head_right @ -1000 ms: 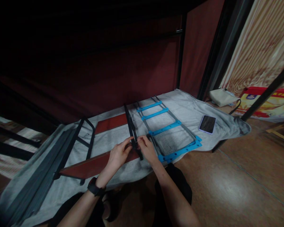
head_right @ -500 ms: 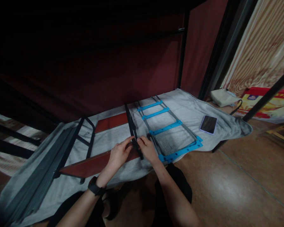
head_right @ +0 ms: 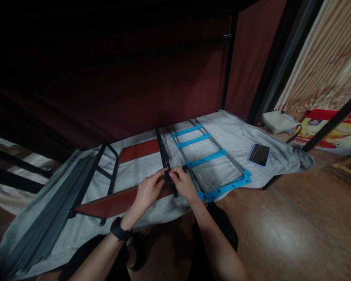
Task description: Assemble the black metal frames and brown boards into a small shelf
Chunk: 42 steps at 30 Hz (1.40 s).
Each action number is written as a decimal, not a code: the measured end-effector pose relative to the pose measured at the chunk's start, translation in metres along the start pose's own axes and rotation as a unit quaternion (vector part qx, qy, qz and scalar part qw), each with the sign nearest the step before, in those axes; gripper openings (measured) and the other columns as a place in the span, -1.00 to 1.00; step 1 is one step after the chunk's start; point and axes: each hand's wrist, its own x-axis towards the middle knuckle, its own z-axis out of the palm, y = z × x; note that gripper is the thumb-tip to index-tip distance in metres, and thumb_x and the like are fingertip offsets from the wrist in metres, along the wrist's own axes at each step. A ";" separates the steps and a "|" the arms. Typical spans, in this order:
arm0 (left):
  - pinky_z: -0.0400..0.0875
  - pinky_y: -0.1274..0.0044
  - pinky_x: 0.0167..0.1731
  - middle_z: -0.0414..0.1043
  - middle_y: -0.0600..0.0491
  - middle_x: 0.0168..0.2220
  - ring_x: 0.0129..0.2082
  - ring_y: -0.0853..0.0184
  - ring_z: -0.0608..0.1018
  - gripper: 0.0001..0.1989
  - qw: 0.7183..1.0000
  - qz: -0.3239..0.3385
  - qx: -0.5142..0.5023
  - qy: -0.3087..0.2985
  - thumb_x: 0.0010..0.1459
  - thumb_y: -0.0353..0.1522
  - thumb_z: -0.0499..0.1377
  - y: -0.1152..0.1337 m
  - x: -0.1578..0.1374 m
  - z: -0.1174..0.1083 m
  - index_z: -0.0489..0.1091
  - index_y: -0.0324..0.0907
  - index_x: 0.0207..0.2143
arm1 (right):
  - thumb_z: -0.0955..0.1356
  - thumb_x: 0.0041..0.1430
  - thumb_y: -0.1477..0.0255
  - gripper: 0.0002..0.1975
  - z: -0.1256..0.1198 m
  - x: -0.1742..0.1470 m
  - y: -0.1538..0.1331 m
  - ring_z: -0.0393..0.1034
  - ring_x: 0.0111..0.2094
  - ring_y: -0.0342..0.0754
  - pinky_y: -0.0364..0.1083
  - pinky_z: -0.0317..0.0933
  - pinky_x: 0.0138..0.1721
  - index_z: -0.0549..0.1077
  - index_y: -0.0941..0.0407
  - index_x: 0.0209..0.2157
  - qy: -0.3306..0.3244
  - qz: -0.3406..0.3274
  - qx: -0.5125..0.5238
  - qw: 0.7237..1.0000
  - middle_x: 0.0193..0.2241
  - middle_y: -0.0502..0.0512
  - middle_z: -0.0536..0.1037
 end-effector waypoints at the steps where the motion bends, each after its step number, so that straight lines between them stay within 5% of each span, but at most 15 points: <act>1: 0.38 0.32 0.04 0.54 0.06 0.02 -0.05 0.18 0.57 -0.52 1.000 0.000 0.001 -0.002 0.28 -0.39 0.08 0.000 0.000 0.000 0.27 0.09 0.23 | 0.25 0.27 0.14 -0.71 0.001 0.001 0.001 0.32 -0.43 -0.11 -0.15 0.19 -0.36 0.33 0.05 -0.38 0.003 0.001 -0.019 1.000 -0.49 -0.05 0.39; 6: 0.38 0.35 0.03 0.53 0.07 0.02 -0.04 0.19 0.57 -0.51 1.000 -0.003 0.007 -0.007 0.27 -0.38 0.09 0.001 0.000 -0.001 0.25 0.07 0.24 | 0.16 0.35 0.14 -0.60 0.003 -0.002 -0.001 0.30 -0.47 -0.11 -0.14 0.13 -0.39 0.31 0.06 -0.48 0.040 0.009 -0.136 0.990 -0.54 -0.01 0.40; 11: 0.38 0.38 0.02 0.54 0.10 0.02 -0.05 0.22 0.57 -0.52 1.000 -0.001 0.012 -0.003 0.28 -0.38 0.08 0.001 0.000 -0.001 0.24 0.10 0.23 | 0.19 0.33 0.15 -0.71 0.000 -0.002 -0.003 0.35 -0.41 -0.09 -0.15 0.18 -0.36 0.34 0.05 -0.33 0.020 0.001 -0.050 0.999 -0.47 -0.03 0.42; 17: 0.40 0.40 -0.06 0.57 0.07 -0.06 -0.11 0.21 0.59 -0.47 1.000 -0.021 -0.010 -0.007 0.27 -0.43 0.08 0.004 0.000 -0.004 0.13 -0.06 0.28 | 0.16 0.35 0.19 -0.63 0.005 0.001 -0.002 0.26 -0.49 -0.10 -0.11 0.07 -0.39 0.24 0.05 -0.51 0.037 -0.018 -0.164 0.986 -0.56 -0.03 0.33; 23: 0.38 0.40 -0.08 0.58 0.08 -0.09 -0.12 0.19 0.59 -0.64 0.999 -0.033 -0.014 -0.011 0.27 -0.40 0.09 0.003 0.001 -0.002 0.25 -0.09 0.11 | 0.18 0.34 0.16 -0.71 0.001 -0.001 -0.001 0.35 -0.38 -0.08 -0.13 0.15 -0.33 0.34 0.05 -0.32 0.011 -0.013 -0.079 0.997 -0.43 -0.02 0.44; 29: 0.37 0.42 -0.08 0.56 0.06 -0.05 -0.11 0.21 0.58 -0.71 1.000 -0.028 0.006 -0.012 0.27 -0.38 0.09 0.000 0.000 0.001 0.30 -0.06 0.05 | 0.16 0.35 0.16 -0.61 0.003 0.000 -0.001 0.26 -0.47 -0.10 -0.12 0.06 -0.38 0.24 0.05 -0.51 0.018 -0.019 -0.174 0.984 -0.55 -0.04 0.32; 36: 0.37 0.43 -0.14 0.56 0.04 -0.08 -0.14 0.19 0.58 -0.72 0.999 -0.017 0.026 -0.018 0.28 -0.36 0.08 -0.001 0.001 0.001 0.33 -0.05 0.04 | 0.20 0.31 0.17 -0.75 0.000 -0.003 -0.002 0.28 -0.43 -0.10 -0.14 0.13 -0.36 0.29 0.04 -0.34 0.008 -0.002 -0.067 0.998 -0.50 -0.08 0.35; 42: 0.36 0.43 -0.14 0.57 0.02 -0.11 -0.16 0.19 0.58 -0.72 0.999 -0.013 0.033 -0.020 0.27 -0.37 0.08 0.000 0.001 0.001 0.33 -0.08 0.04 | 0.16 0.34 0.15 -0.65 0.005 0.001 -0.001 0.22 -0.49 -0.11 -0.12 0.05 -0.41 0.21 0.04 -0.48 0.016 -0.003 -0.136 0.991 -0.57 -0.08 0.27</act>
